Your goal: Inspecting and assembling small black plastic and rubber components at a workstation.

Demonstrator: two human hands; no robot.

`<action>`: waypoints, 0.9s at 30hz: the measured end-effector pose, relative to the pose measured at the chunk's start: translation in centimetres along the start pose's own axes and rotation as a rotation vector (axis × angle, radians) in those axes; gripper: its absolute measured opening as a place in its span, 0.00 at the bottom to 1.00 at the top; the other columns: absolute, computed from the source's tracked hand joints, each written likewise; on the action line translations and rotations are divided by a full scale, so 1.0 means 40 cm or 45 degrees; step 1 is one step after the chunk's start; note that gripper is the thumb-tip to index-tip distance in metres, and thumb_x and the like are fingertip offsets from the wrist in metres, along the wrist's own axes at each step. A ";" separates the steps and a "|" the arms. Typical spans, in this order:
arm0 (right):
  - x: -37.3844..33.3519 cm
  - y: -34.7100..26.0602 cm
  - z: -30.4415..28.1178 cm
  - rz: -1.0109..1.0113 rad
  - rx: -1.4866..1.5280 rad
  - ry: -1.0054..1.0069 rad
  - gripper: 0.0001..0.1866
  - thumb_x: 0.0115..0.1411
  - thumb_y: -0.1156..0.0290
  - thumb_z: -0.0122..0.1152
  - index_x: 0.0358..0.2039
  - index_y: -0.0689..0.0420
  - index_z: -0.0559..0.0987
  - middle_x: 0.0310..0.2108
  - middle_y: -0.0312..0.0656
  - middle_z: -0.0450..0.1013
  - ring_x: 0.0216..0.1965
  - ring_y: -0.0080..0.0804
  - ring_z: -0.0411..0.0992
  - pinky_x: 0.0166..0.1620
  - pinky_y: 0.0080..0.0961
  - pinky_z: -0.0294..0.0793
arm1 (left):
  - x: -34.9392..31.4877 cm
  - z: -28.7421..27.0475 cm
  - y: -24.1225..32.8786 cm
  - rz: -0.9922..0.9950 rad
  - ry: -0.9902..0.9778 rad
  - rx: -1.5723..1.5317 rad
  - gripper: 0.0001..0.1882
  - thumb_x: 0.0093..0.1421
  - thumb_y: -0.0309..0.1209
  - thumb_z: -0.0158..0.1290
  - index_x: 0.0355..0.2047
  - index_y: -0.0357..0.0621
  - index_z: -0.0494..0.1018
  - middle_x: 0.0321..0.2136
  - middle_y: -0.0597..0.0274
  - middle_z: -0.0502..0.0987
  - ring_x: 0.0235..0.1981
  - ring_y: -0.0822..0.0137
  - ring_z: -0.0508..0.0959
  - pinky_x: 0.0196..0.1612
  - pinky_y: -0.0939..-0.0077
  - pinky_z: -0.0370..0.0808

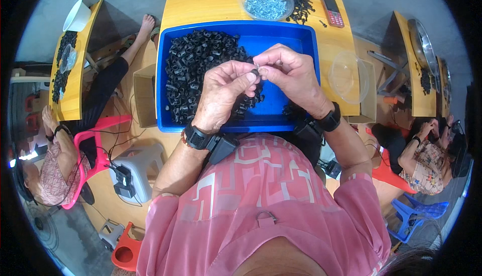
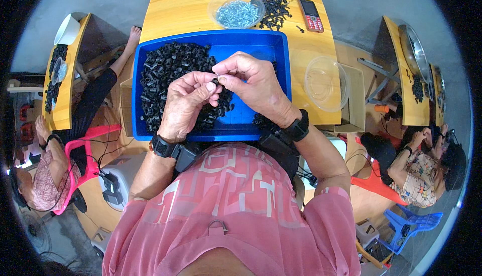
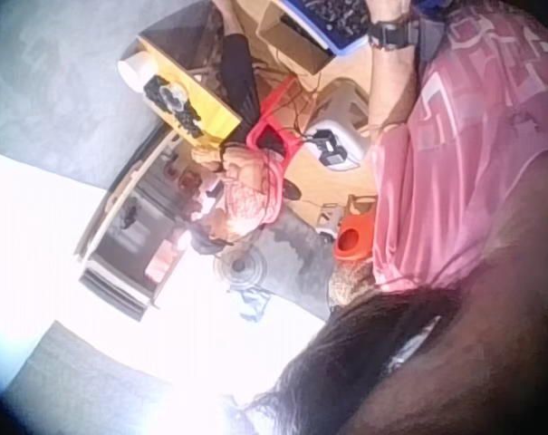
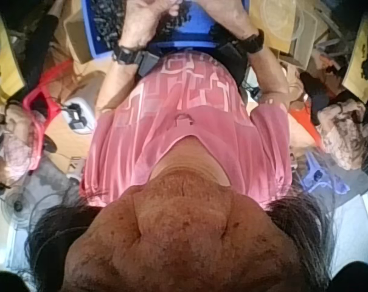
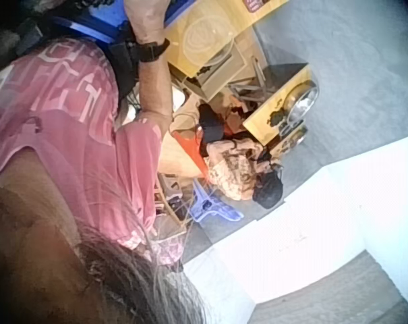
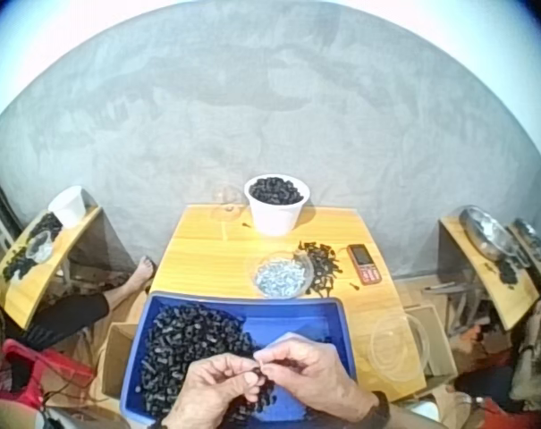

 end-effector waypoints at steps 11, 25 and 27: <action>0.000 0.004 0.006 0.146 0.108 0.157 0.10 0.58 0.81 0.64 0.41 0.63 0.79 0.36 0.38 0.79 0.38 0.19 0.76 0.43 0.20 0.78 | -0.002 -0.005 0.001 -0.014 0.010 0.009 0.10 0.63 0.25 0.57 0.43 0.35 0.76 0.33 0.57 0.81 0.29 0.74 0.79 0.33 0.79 0.78; -0.001 0.000 0.015 0.086 -0.052 0.131 0.08 0.56 0.80 0.64 0.37 0.63 0.78 0.33 0.36 0.77 0.35 0.18 0.75 0.40 0.19 0.77 | -0.002 0.004 0.006 -0.002 0.090 -0.003 0.07 0.61 0.23 0.58 0.40 0.36 0.77 0.29 0.63 0.80 0.26 0.76 0.76 0.31 0.82 0.75; -0.002 -0.001 0.017 0.081 -0.077 0.130 0.08 0.56 0.80 0.64 0.37 0.63 0.79 0.33 0.37 0.77 0.35 0.18 0.75 0.40 0.19 0.77 | -0.002 0.002 0.004 -0.010 0.097 -0.002 0.08 0.61 0.23 0.58 0.41 0.35 0.77 0.30 0.63 0.80 0.26 0.76 0.76 0.32 0.82 0.75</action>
Point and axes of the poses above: each hand's wrist, its own x-axis towards the middle knuckle, its own z-axis out of the palm, y = z × x, the point moved 1 cm from there along x, towards the middle knuckle
